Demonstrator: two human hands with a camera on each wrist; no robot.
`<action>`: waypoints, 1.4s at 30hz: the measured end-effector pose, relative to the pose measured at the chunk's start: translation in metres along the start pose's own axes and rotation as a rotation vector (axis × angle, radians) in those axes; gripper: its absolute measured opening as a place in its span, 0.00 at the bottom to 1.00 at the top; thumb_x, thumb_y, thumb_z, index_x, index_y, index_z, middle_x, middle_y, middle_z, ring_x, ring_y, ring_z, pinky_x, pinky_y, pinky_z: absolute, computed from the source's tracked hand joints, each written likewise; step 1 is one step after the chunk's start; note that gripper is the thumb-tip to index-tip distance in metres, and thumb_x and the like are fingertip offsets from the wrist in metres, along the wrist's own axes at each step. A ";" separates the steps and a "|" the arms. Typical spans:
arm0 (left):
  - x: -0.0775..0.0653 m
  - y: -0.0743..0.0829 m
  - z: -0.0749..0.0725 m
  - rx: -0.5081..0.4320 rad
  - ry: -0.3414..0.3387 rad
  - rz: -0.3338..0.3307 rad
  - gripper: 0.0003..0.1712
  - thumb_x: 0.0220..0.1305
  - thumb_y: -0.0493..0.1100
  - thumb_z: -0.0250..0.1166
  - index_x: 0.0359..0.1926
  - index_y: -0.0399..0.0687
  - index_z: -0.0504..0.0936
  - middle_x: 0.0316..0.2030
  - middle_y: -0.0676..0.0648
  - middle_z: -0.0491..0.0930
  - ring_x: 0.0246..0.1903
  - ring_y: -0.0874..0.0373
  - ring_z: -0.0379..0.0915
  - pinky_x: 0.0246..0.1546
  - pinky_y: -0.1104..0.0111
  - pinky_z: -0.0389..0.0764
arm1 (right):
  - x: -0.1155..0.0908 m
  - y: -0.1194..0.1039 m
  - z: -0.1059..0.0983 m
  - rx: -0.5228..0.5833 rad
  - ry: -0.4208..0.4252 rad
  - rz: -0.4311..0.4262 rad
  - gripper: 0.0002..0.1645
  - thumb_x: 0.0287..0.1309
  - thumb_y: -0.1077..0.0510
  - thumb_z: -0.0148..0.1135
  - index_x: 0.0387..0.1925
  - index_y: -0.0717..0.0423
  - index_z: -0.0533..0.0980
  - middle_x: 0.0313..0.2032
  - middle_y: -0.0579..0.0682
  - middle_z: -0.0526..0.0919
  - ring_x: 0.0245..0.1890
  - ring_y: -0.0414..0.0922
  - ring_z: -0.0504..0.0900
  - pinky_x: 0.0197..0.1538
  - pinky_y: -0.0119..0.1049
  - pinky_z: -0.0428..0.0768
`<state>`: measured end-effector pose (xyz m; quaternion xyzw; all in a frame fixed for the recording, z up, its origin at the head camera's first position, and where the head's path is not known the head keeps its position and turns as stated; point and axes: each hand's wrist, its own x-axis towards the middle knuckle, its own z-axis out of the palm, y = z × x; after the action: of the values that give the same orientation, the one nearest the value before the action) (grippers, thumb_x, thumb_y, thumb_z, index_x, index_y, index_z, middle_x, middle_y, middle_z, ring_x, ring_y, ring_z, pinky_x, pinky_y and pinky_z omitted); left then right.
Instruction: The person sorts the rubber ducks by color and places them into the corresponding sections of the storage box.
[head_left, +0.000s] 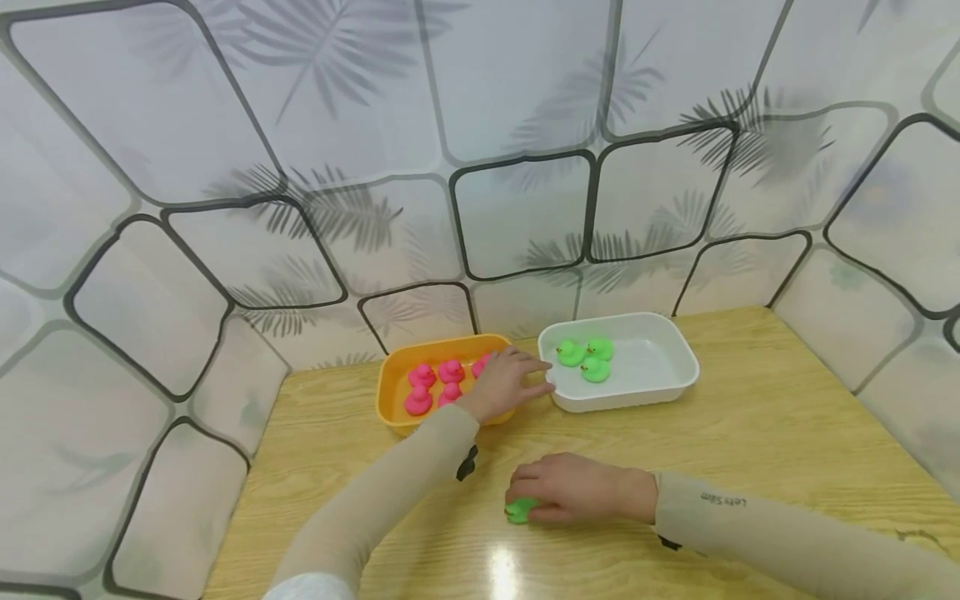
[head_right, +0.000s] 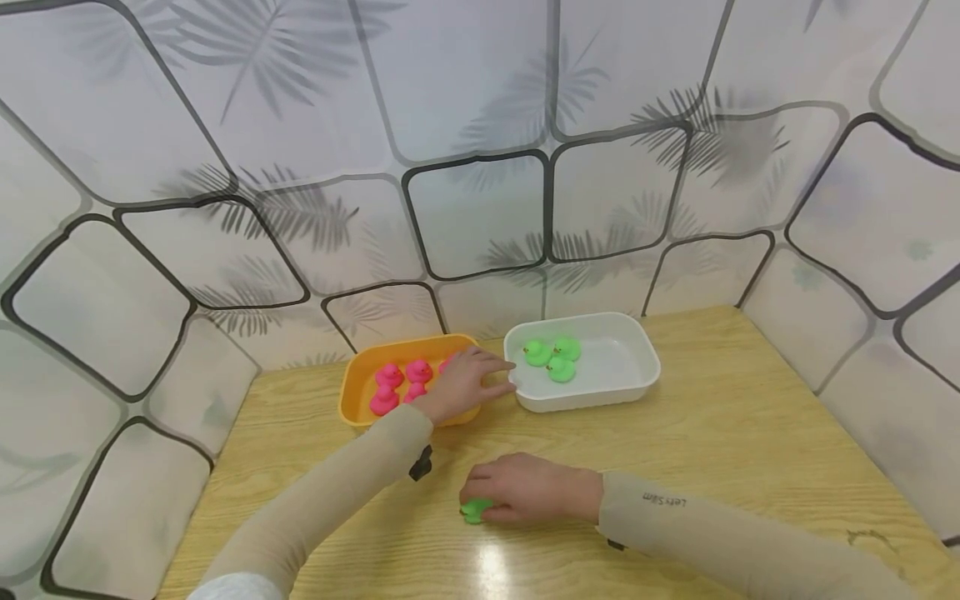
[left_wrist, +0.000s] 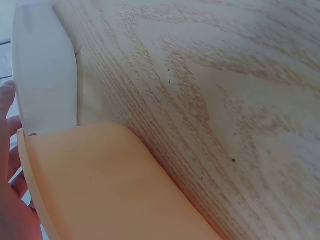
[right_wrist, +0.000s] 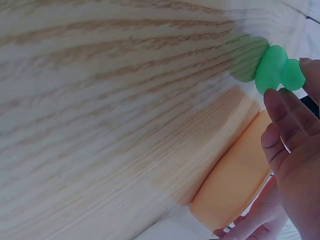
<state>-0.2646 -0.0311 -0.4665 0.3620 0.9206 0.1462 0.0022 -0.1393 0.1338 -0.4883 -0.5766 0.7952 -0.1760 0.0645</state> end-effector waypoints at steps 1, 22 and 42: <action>0.000 0.000 0.000 0.001 0.002 -0.001 0.28 0.74 0.63 0.62 0.65 0.56 0.83 0.61 0.52 0.83 0.61 0.54 0.71 0.64 0.53 0.71 | 0.000 0.000 0.000 0.001 0.002 0.001 0.15 0.76 0.51 0.60 0.60 0.43 0.77 0.53 0.39 0.82 0.51 0.33 0.80 0.56 0.29 0.78; -0.001 0.000 0.001 -0.007 0.003 -0.006 0.27 0.74 0.63 0.62 0.66 0.57 0.83 0.61 0.50 0.83 0.62 0.53 0.71 0.64 0.52 0.71 | -0.027 0.006 -0.010 0.009 -0.012 0.107 0.14 0.74 0.49 0.63 0.55 0.47 0.80 0.47 0.37 0.82 0.45 0.31 0.79 0.52 0.31 0.80; -0.002 0.002 -0.005 -0.018 -0.036 -0.019 0.29 0.75 0.62 0.61 0.67 0.54 0.82 0.63 0.50 0.82 0.61 0.52 0.70 0.66 0.50 0.69 | -0.094 0.030 -0.059 0.071 0.118 0.256 0.11 0.69 0.52 0.69 0.51 0.45 0.83 0.42 0.34 0.80 0.33 0.31 0.75 0.36 0.27 0.77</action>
<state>-0.2626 -0.0318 -0.4616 0.3559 0.9225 0.1477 0.0234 -0.1538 0.2428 -0.4533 -0.4562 0.8580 -0.2281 0.0601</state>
